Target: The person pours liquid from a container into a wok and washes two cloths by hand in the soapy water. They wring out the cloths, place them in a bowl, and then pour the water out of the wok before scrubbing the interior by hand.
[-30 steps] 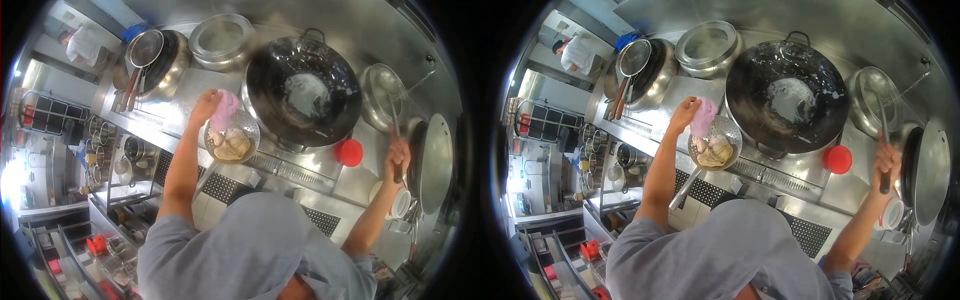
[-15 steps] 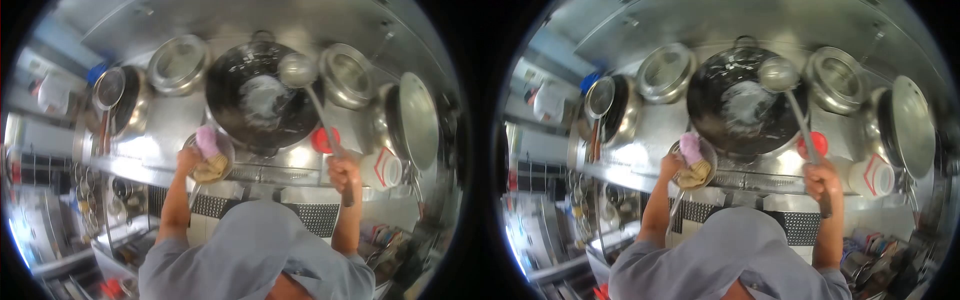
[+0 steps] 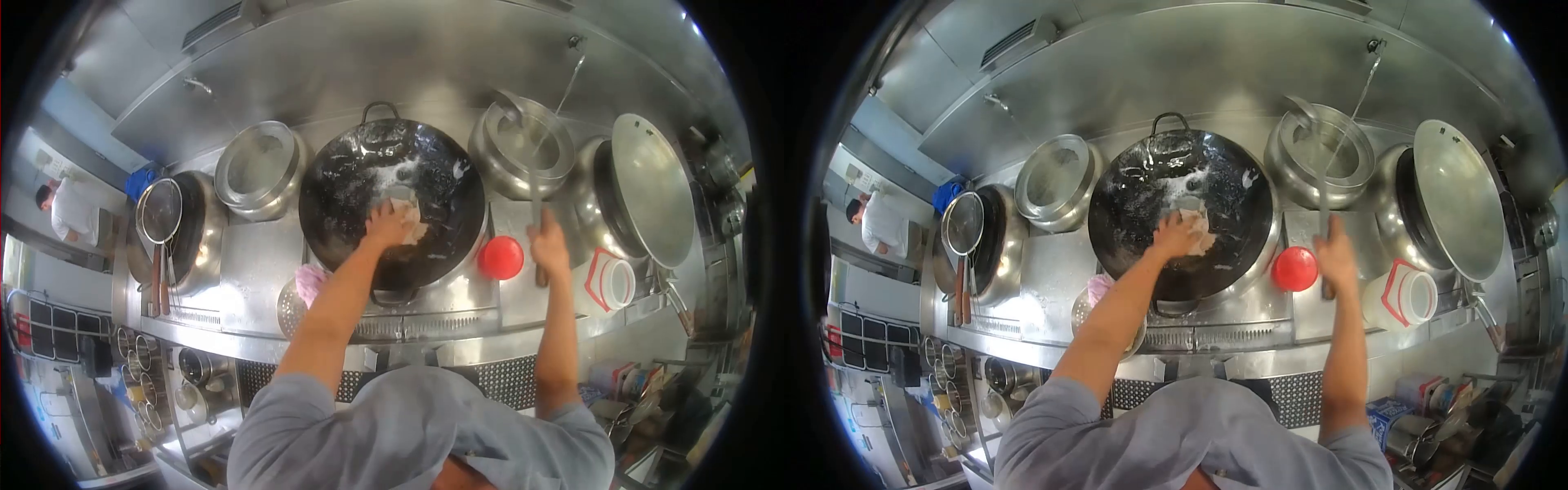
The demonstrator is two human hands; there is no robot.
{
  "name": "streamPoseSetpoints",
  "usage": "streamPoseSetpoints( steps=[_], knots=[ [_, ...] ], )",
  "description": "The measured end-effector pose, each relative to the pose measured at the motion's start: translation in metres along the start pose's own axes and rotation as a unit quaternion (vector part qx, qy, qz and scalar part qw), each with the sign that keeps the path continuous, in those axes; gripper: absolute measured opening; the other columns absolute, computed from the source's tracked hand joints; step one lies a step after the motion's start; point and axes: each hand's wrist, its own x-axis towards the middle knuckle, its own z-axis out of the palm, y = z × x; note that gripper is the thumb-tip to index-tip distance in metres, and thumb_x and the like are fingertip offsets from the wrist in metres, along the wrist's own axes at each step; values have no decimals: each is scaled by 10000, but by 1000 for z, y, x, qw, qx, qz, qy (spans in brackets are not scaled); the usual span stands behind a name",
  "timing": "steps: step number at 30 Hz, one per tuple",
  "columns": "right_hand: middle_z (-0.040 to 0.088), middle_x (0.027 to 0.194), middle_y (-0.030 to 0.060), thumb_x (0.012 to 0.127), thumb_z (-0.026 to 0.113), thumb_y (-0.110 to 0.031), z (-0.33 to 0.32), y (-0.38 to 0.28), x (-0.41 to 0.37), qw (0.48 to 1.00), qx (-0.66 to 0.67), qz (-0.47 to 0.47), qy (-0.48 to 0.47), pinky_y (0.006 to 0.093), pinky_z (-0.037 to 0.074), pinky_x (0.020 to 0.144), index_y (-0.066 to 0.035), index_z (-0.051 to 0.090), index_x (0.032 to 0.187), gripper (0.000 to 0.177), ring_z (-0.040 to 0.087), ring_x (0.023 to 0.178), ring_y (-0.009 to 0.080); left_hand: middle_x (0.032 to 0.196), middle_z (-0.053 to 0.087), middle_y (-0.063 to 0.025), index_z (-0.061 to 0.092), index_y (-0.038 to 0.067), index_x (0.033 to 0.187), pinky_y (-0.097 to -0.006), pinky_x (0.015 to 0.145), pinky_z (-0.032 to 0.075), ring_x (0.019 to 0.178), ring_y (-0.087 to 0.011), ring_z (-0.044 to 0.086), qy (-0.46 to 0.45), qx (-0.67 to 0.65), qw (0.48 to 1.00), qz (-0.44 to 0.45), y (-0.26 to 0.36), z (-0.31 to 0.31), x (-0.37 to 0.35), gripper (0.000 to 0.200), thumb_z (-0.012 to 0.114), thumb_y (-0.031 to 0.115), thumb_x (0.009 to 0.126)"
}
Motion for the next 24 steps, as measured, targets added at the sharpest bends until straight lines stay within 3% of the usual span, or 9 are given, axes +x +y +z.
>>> streamPoseSetpoints(
  steps=[1, 3, 6, 7, 9, 12, 14, 18, 24],
  knots=[
    [644, 854, 267, 796, 548, -113, -11, 1, 23, 997, 0, 80, -22, 402, 502, 632, 42, 472, 1228, 466, 668, 721, 338, 1382, 386, -185, 501, 219, 1294, -494, 1013, 363, 1262, -442, 368, 21, -30, 999, 16, -1, 13, 1, 481, 548, 405, 853],
    [638, 728, 204, 806, 539, -133, -10, 52, 79, 997, -70, 33, 18, 429, 484, 543, 62, 512, 1087, 342, 623, 561, 315, 1433, 301, -174, 469, 265, 1320, -550, 1014, 331, 1311, -446, 268, -37, -138, 990, -10, -30, 37, 31, 494, 532, 445, 864],
    [578, 643, 118, 836, 526, -107, -5, 102, 159, 944, 175, 228, -162, 354, 460, 462, 69, 502, 986, 233, 553, 487, 218, 1444, 276, -169, 452, 270, 1328, -576, 999, 333, 1313, -438, 257, 6, -184, 980, -72, -29, 32, 43, 490, 545, 409, 868],
    [544, 629, 93, 845, 517, -91, -4, 107, 163, 861, 400, 272, -159, 317, 444, 442, 74, 491, 985, 218, 525, 476, 187, 1437, 284, -169, 452, 260, 1326, -575, 990, 342, 1301, -433, 276, 43, -181, 978, -98, -21, 28, 39, 486, 556, 381, 867],
    [475, 600, 44, 865, 501, -61, 3, 111, 165, 549, 765, 312, -128, 243, 411, 402, 84, 470, 984, 190, 468, 452, 126, 1335, 392, -170, 493, 211, 1265, -520, 968, 382, 1193, -426, 396, 75, -34, 997, 12, -4, 15, 12, 423, 557, 298, 856],
    [438, 613, 19, 872, 498, -26, 9, 104, 160, 488, 796, 328, -145, 178, 384, 393, 99, 435, 1017, 201, 449, 460, 83, 1251, 482, -151, 528, 178, 1217, -517, 940, 397, 1143, -421, 438, 109, -34, 993, 19, -8, 20, 17, 358, 535, 238, 864],
    [423, 633, -5, 877, 497, -41, 2, 82, 132, 510, 790, 291, -177, 187, 359, 376, 77, 434, 1060, 227, 424, 461, 75, 1326, 441, -147, 515, 188, 1235, -532, 934, 393, 1177, -424, 401, 64, -156, 982, -79, -13, 26, 37, 357, 512, 239, 882],
    [399, 633, -20, 884, 477, -50, -17, 40, 74, 558, 759, 258, -215, 193, 309, 341, 43, 453, 1109, 244, 385, 447, 64, 1177, 557, -109, 610, 223, 1141, -441, 884, 431, 1039, -356, 499, 142, -3, 990, -3, 10, 13, 27, 321, 566, 170, 828],
    [387, 630, -27, 832, 513, -63, -40, -10, -14, 661, 666, 243, -246, 211, 267, 318, -12, 461, 1192, 367, 336, 413, 59, 1246, 549, -87, 664, 155, 1024, -443, 920, 430, 1133, -393, 466, 170, -90, 979, 60, 28, 6, 35, 228, 597, 209, 813]
  ],
)
